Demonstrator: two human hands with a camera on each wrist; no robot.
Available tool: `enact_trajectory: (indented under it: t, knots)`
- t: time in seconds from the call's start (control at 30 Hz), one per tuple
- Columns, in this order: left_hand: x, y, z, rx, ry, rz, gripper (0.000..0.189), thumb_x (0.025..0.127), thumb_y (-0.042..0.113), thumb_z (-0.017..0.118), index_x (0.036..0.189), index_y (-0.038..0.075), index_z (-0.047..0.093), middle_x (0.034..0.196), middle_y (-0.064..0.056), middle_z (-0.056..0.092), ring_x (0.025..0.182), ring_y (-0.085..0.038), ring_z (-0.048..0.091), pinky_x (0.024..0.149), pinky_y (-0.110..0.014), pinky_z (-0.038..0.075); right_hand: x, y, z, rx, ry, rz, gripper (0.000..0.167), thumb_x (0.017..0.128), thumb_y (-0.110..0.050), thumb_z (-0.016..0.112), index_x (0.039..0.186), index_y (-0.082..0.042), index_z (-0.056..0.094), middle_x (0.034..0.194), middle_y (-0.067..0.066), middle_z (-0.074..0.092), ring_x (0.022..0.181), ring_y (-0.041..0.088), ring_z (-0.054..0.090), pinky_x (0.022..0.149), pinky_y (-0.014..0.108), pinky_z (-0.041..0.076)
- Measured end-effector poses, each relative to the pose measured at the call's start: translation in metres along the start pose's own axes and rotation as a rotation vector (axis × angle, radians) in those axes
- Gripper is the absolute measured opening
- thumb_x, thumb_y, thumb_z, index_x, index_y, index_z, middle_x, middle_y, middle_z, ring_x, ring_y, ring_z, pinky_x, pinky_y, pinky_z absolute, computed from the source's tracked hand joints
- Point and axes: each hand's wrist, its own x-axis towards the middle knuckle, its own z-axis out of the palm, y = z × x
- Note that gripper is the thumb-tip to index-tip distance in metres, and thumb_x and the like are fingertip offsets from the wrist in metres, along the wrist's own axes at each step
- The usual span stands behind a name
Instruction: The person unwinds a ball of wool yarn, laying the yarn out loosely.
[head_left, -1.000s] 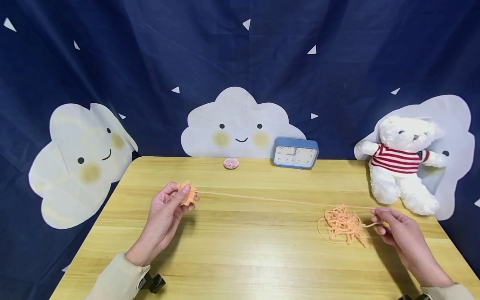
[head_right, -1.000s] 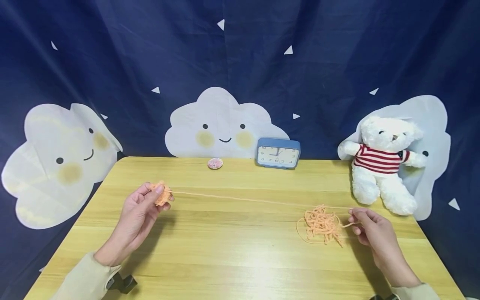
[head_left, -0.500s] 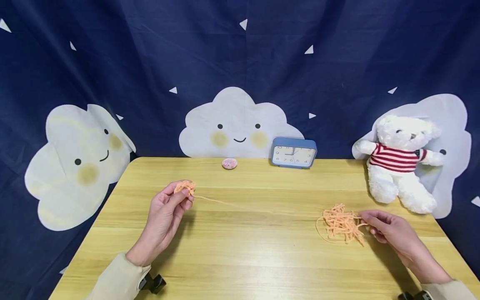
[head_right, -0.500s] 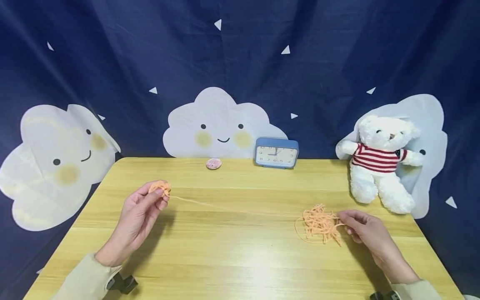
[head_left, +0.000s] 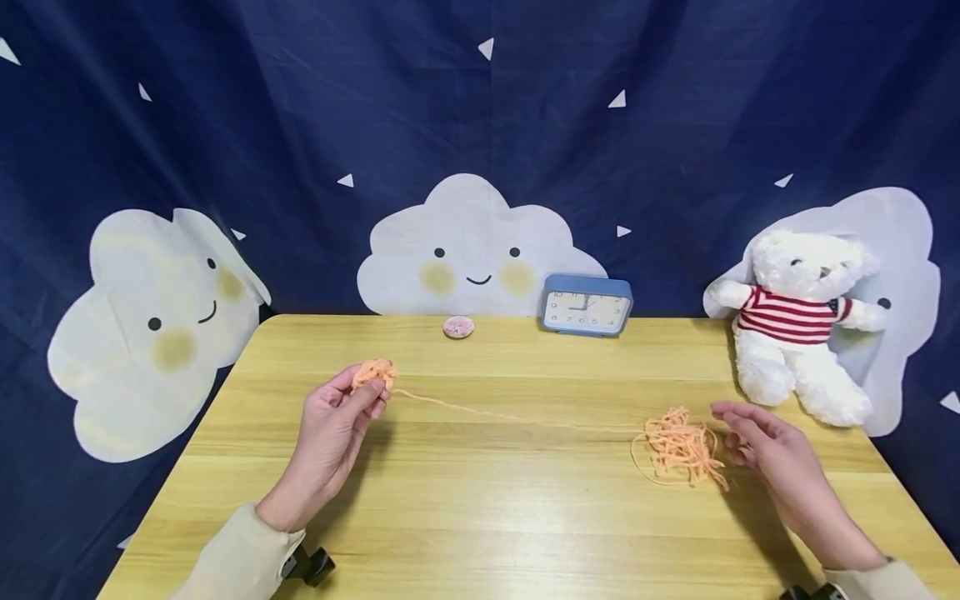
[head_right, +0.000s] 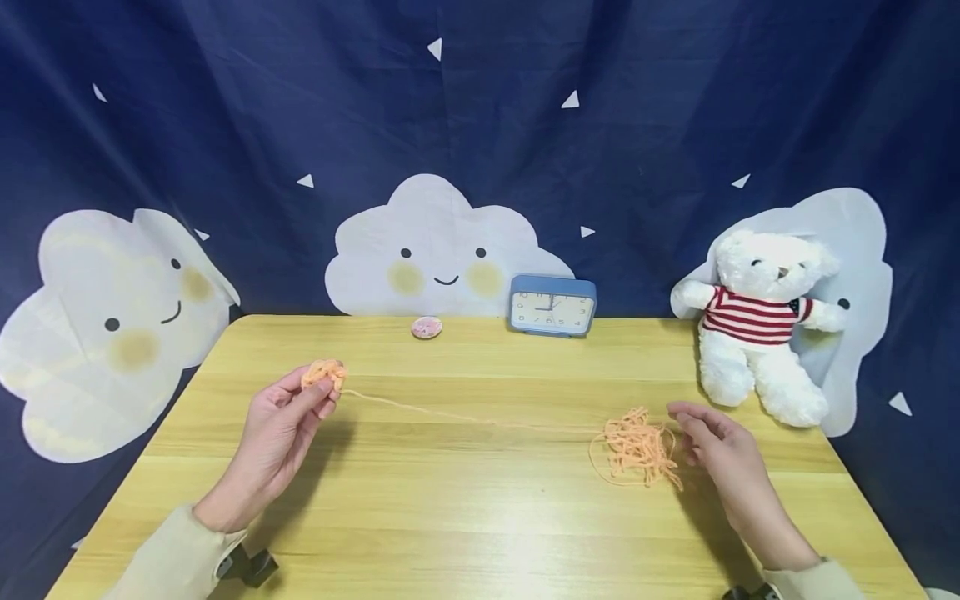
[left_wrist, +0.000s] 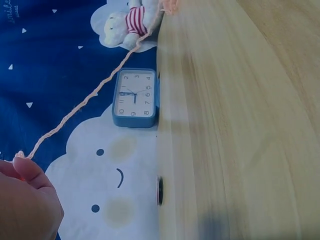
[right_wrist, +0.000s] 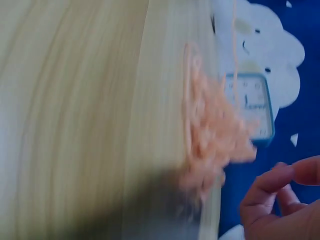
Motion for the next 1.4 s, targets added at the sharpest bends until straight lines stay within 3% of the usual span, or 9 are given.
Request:
enact_trajectory:
  t: [0.13, 0.27, 0.47, 0.63, 0.77, 0.87, 1.07, 1.23, 1.4]
  knots:
    - [0.0, 0.001, 0.002, -0.002, 0.011, -0.011, 0.021, 0.105, -0.009, 0.066, 0.12, 0.002, 0.076, 0.104, -0.008, 0.073, 0.086, -0.01, 0.073, 0.076, -0.017, 0.061, 0.0, -0.005, 0.022, 0.133, -0.043, -0.076, 0.025, 0.115, -0.008, 0.056, 0.122, -0.015, 0.079, 0.113, -0.007, 0.072, 0.086, 0.01, 0.062, 0.068, 0.02, 0.053]
    - [0.0, 0.002, 0.002, -0.018, 0.009, -0.017, 0.024, 0.105, -0.01, 0.065, 0.121, 0.004, 0.074, 0.109, -0.008, 0.073, 0.088, -0.011, 0.074, 0.08, -0.019, 0.062, 0.0, -0.011, 0.045, 0.187, -0.139, -0.087, 0.026, 0.115, -0.005, 0.054, 0.129, -0.01, 0.075, 0.109, -0.001, 0.069, 0.087, 0.01, 0.064, 0.069, 0.019, 0.057]
    - [0.001, 0.002, 0.004, -0.029, -0.012, 0.006, 0.019, 0.105, -0.01, 0.065, 0.118, 0.001, 0.073, 0.107, -0.008, 0.072, 0.088, -0.013, 0.073, 0.076, -0.019, 0.061, 0.001, -0.021, 0.083, 0.062, -0.31, -0.088, 0.036, 0.112, -0.004, 0.056, 0.147, -0.004, 0.063, 0.114, 0.009, 0.07, 0.095, 0.016, 0.068, 0.081, 0.026, 0.061]
    - [0.001, 0.001, 0.006, -0.022, -0.006, -0.007, 0.018, 0.105, -0.01, 0.065, 0.116, 0.001, 0.074, 0.107, -0.008, 0.072, 0.087, -0.013, 0.073, 0.074, -0.018, 0.06, 0.004, -0.021, 0.119, -0.083, -0.426, -0.061, 0.048, 0.112, -0.015, 0.06, 0.159, -0.007, 0.052, 0.127, 0.032, 0.063, 0.11, 0.037, 0.067, 0.09, 0.037, 0.061]
    - [0.0, 0.001, 0.006, -0.015, -0.003, -0.018, 0.018, 0.104, -0.01, 0.066, 0.116, 0.001, 0.073, 0.108, -0.009, 0.072, 0.087, -0.012, 0.072, 0.075, -0.019, 0.061, 0.007, -0.017, 0.144, -0.043, -0.547, -0.075, 0.055, 0.111, -0.011, 0.062, 0.162, -0.003, 0.045, 0.141, 0.037, 0.05, 0.114, 0.039, 0.064, 0.102, 0.045, 0.059]
    - [0.0, 0.001, 0.006, -0.023, -0.011, -0.014, 0.017, 0.104, -0.011, 0.066, 0.115, 0.0, 0.073, 0.108, -0.009, 0.071, 0.087, -0.012, 0.072, 0.075, -0.019, 0.061, 0.008, -0.015, 0.156, -0.01, -0.602, -0.081, 0.058, 0.107, -0.007, 0.066, 0.161, 0.003, 0.044, 0.149, 0.035, 0.046, 0.113, 0.035, 0.066, 0.102, 0.04, 0.059]
    - [-0.001, -0.002, 0.005, -0.068, -0.038, -0.001, 0.02, 0.104, -0.013, 0.064, 0.115, 0.0, 0.073, 0.107, -0.009, 0.07, 0.088, -0.013, 0.072, 0.076, -0.019, 0.061, 0.012, -0.018, 0.175, -0.05, -0.606, -0.016, 0.064, 0.101, -0.008, 0.075, 0.156, 0.007, 0.046, 0.153, 0.027, 0.053, 0.113, 0.033, 0.067, 0.1, 0.032, 0.058]
    - [0.0, -0.003, 0.004, -0.071, -0.05, 0.003, 0.02, 0.104, -0.014, 0.063, 0.114, 0.0, 0.073, 0.106, -0.009, 0.071, 0.088, -0.013, 0.071, 0.075, -0.019, 0.061, 0.01, -0.022, 0.182, -0.095, -0.591, -0.004, 0.047, 0.103, -0.011, 0.075, 0.14, 0.013, 0.058, 0.121, 0.022, 0.069, 0.097, 0.024, 0.068, 0.088, 0.034, 0.061]
    - [0.001, -0.003, 0.004, -0.063, -0.033, 0.007, 0.018, 0.104, -0.013, 0.062, 0.113, -0.001, 0.072, 0.104, -0.01, 0.072, 0.086, -0.013, 0.071, 0.073, -0.019, 0.06, 0.006, -0.028, 0.175, -0.171, -0.485, -0.053, 0.031, 0.106, -0.013, 0.072, 0.12, 0.014, 0.066, 0.095, 0.017, 0.068, 0.084, 0.022, 0.065, 0.077, 0.031, 0.061]
